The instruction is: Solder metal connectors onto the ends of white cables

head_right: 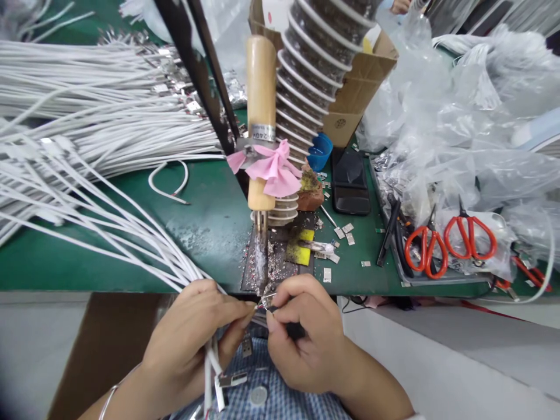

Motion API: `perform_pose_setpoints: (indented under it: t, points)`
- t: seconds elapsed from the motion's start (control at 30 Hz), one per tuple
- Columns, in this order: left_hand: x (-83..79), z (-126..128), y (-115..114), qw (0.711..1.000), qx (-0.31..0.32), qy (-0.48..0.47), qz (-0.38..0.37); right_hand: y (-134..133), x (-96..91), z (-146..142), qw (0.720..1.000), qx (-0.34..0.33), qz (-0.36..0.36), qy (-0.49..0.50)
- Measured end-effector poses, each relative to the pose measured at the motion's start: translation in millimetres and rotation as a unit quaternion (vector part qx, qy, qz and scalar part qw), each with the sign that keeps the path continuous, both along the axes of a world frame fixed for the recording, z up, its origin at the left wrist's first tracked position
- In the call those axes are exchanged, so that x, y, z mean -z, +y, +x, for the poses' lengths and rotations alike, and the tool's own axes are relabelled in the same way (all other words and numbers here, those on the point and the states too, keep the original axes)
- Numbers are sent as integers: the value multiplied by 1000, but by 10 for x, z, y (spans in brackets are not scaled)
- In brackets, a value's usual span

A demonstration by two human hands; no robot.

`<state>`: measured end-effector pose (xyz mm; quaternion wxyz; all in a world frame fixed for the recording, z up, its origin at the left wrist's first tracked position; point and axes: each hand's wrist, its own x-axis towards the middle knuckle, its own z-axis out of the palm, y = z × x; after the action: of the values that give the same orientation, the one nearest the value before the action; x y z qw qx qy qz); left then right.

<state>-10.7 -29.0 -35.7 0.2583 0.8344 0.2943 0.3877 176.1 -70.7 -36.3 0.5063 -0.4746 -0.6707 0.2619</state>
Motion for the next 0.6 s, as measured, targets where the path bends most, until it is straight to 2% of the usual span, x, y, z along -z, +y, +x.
perform_pose_setpoints:
  t: [0.2, 0.37, 0.53, 0.6]
  points:
    - [40, -20, -8, 1000, 7, -23, -6, -92, 21, 55, 999, -26, -17, 15]
    - [40, -18, 17, 1000, 11, -4, 14, -173, 7, 80, 991, -51, -66, 101]
    - [51, -19, 37, 999, 14, 19, 23, -88, -89, 43, 990, -139, -7, -4]
    - [36, -38, 49, 999, 26, 7, 22, -64, -95, 26, 991, -130, -5, -8]
